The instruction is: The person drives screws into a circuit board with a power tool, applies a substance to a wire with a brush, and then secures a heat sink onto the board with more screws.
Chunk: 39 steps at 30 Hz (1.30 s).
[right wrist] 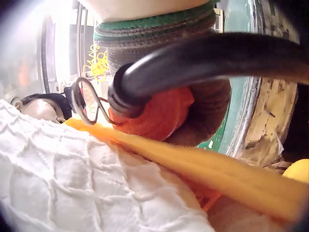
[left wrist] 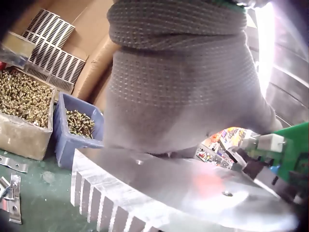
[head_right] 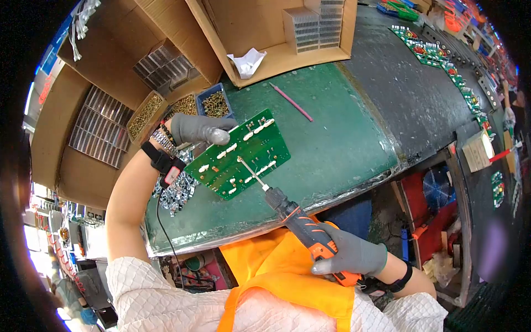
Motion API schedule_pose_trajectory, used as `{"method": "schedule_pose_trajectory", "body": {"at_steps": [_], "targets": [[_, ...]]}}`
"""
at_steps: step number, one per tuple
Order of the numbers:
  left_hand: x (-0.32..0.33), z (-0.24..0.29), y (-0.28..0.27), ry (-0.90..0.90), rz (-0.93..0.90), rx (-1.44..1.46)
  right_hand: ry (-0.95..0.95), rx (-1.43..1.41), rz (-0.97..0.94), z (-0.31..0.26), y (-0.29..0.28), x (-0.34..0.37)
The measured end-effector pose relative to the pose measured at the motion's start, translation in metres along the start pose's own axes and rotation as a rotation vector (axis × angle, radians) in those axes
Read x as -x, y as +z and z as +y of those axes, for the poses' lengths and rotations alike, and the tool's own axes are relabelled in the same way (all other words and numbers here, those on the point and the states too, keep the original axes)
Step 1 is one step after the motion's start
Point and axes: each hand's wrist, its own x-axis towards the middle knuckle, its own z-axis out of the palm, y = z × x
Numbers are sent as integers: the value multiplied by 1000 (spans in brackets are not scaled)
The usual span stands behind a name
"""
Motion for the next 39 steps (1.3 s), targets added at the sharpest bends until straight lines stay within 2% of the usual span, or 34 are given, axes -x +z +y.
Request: {"method": "schedule_pose_trajectory", "body": {"at_steps": [2, 4, 8, 13, 16, 20, 22, 25, 28, 31, 34, 39], "targets": [[0, 4, 3, -6, 16, -56, -1, 30, 3, -1, -1, 2], [-1, 2, 12, 126, 56, -9, 16, 39, 8, -1, -3, 2], [2, 9, 18, 128, 65, 12, 8, 62, 13, -1, -5, 2], [2, 2, 9, 21, 39, 139, 46, 17, 24, -3, -3, 4], [-2, 6, 0, 51, 28, -18, 39, 2, 21, 1, -5, 3], [-5, 5, -2, 27, 25, -24, -12, 25, 29, 3, -6, 2], [-12, -6, -4, 116, 44, -7, -13, -3, 25, 3, -5, 2], [-6, 0, -4, 62, 16, -68, -2, -37, 23, 1, -4, 2], [-1, 4, 11, 131, 33, 48, 21, -36, 31, -2, -2, 2], [2, 9, 9, 43, -22, 63, 26, -25, 32, -3, -2, 2], [0, 4, 14, 134, 28, 108, 16, -19, 28, -1, -2, 2], [0, -1, 11, 103, 51, 91, 20, -25, 32, -3, 1, 4]]}}
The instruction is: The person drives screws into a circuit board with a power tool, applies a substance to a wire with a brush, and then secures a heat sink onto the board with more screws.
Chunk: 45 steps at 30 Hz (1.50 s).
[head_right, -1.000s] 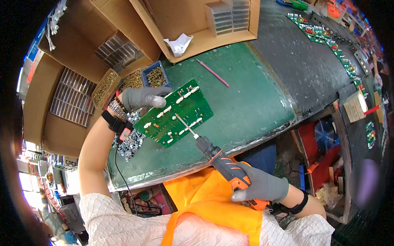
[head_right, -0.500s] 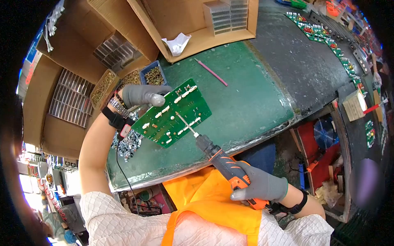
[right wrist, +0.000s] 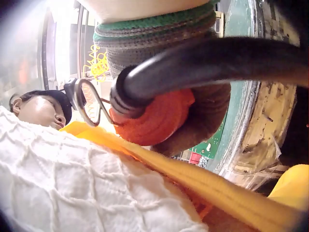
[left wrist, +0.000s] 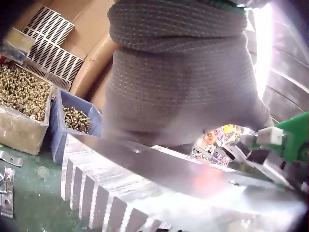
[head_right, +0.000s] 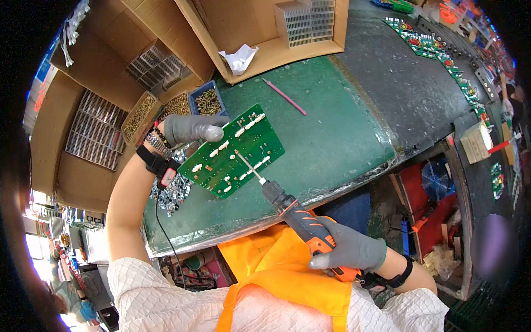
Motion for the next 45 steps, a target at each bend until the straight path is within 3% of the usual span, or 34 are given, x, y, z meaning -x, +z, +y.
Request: {"method": "schedule_pose_trajectory", "body": {"at_steps": [4, 11, 13, 23, 29, 33, 35, 45], "targets": [[0, 5, -1, -55, -114, 91, -4, -4, -12, 0, 0, 0], [0, -1, 2, -14, -68, 142, -13, 6, -20, -3, 2, 0], [3, -1, 5, 6, 29, 121, -9, 19, -18, -4, 2, -1], [0, -5, 2, 17, -5, 86, -7, -3, -12, -2, 4, -1], [-5, -13, -9, 6, 67, -44, -18, -14, -22, -2, 5, 0], [-12, -16, -20, 34, -34, -140, -16, -6, -10, 0, 5, -1], [-8, -4, -19, -71, -90, -136, -14, 4, -4, -1, 6, 0], [-7, -9, -11, -10, -50, -71, -21, -6, 2, 1, 4, -1]]}}
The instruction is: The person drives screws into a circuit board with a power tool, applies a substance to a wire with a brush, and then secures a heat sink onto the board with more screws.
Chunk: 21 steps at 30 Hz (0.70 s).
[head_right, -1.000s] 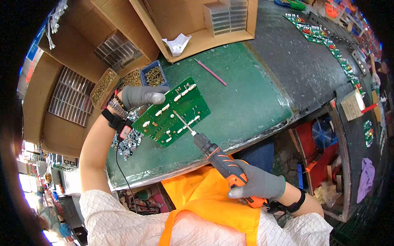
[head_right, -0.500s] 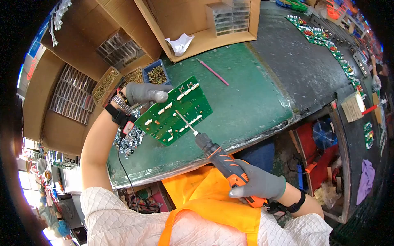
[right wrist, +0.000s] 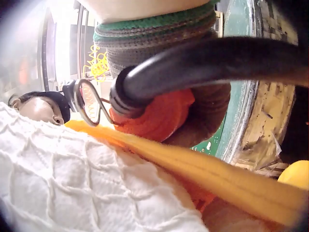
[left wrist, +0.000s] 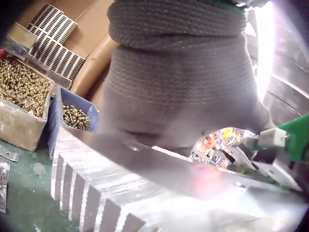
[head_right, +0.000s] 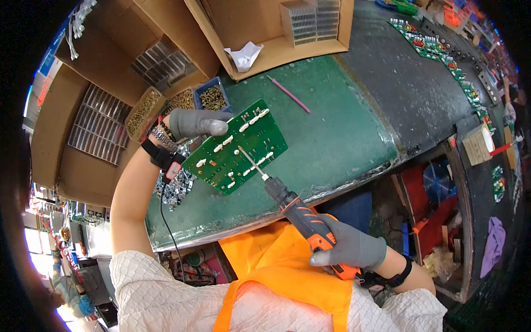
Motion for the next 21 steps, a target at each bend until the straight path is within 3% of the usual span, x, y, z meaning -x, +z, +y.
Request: {"method": "schedule_pose_trajectory", "body": {"at_steps": [6, 14, 21], "targets": [[2, -2, -7, -84, -75, -25, -1, -15, -5, 3, -1, 0], [3, -1, 12, 125, 74, -10, -5, -25, -8, 7, -1, 0], [9, 8, 19, 72, 75, -8, -26, -21, -20, 9, -2, -1]]}}
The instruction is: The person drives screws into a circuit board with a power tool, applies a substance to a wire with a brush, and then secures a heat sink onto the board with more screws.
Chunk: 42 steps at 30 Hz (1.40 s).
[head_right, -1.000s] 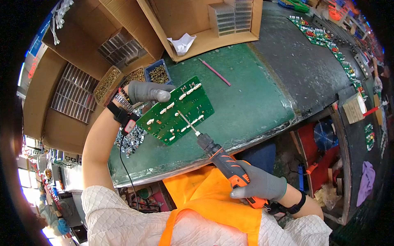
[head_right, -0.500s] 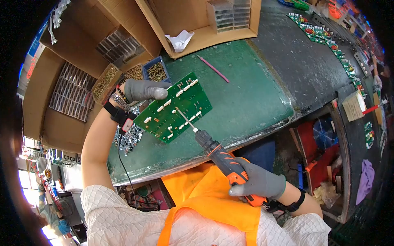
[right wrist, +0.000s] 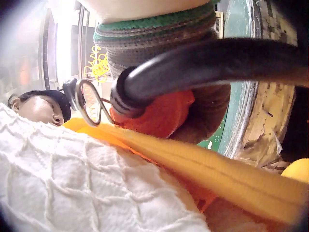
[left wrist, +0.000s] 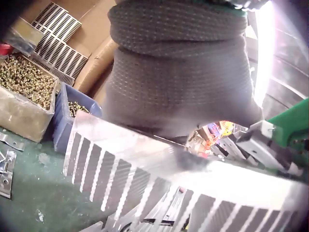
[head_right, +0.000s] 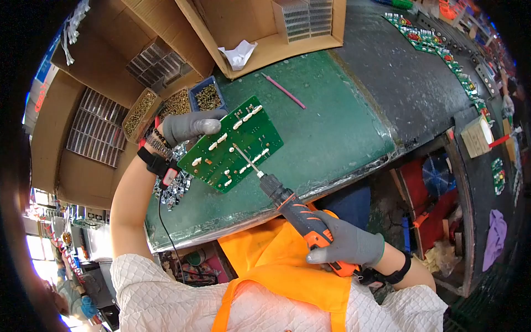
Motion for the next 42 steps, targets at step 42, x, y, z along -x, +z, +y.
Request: {"method": "schedule_pose_trajectory", "body": {"at_steps": [42], "targets": [[-7, -11, -8, 12, 67, -142, 269, -139, -59, -64, 43, 12]]}}
